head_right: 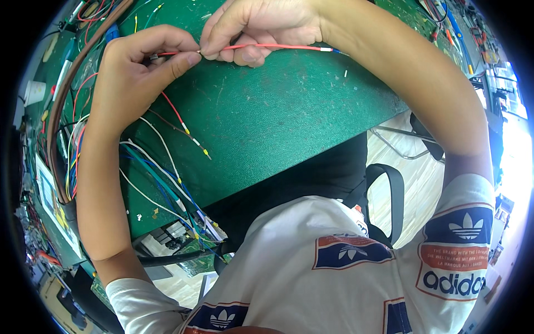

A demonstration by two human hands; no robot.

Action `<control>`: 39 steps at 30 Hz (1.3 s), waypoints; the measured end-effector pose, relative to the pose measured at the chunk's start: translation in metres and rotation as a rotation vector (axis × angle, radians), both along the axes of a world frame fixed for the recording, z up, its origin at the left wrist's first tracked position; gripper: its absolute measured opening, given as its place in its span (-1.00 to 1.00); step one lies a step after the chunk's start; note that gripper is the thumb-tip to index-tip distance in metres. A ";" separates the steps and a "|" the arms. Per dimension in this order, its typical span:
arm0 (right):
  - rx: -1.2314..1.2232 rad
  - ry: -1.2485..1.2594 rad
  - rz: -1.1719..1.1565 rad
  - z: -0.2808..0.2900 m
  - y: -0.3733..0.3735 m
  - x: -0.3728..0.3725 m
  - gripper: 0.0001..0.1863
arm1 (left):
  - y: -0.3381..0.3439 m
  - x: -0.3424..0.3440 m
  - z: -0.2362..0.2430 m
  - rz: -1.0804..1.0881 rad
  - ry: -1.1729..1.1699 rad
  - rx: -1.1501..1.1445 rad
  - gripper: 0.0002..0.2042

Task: The person strips insulation from the ends of wires using a wire stripper, twists the exposed copper strands of two wires together, and then prepares to solder the joint using a soldering iron.

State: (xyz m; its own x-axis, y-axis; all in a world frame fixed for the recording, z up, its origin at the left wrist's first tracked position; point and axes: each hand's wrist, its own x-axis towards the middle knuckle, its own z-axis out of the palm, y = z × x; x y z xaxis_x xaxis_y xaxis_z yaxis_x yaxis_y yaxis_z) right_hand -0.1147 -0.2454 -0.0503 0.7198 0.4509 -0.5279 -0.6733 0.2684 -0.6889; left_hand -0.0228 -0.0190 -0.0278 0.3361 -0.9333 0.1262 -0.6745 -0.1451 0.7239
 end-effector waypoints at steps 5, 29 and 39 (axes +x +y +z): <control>0.022 -0.106 0.077 0.002 -0.001 0.005 -0.87 | 0.002 0.002 -0.002 -0.012 0.004 -0.043 -0.91; -1.449 -1.829 -0.362 0.034 0.035 -0.010 -0.81 | -0.003 0.025 0.019 0.077 0.414 -0.083 -0.84; -1.323 -1.682 -0.316 0.031 0.036 -0.014 -0.87 | -0.001 0.029 0.012 0.041 0.349 -0.066 -0.86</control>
State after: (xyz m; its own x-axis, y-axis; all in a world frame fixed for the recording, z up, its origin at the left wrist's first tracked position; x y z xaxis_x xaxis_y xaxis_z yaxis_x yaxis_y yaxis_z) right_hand -0.1290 -0.2092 -0.0190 0.6737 0.2579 0.6926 0.5633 -0.7858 -0.2553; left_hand 0.0062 -0.0205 -0.0155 0.4064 -0.9119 0.0569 -0.3792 -0.1117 0.9185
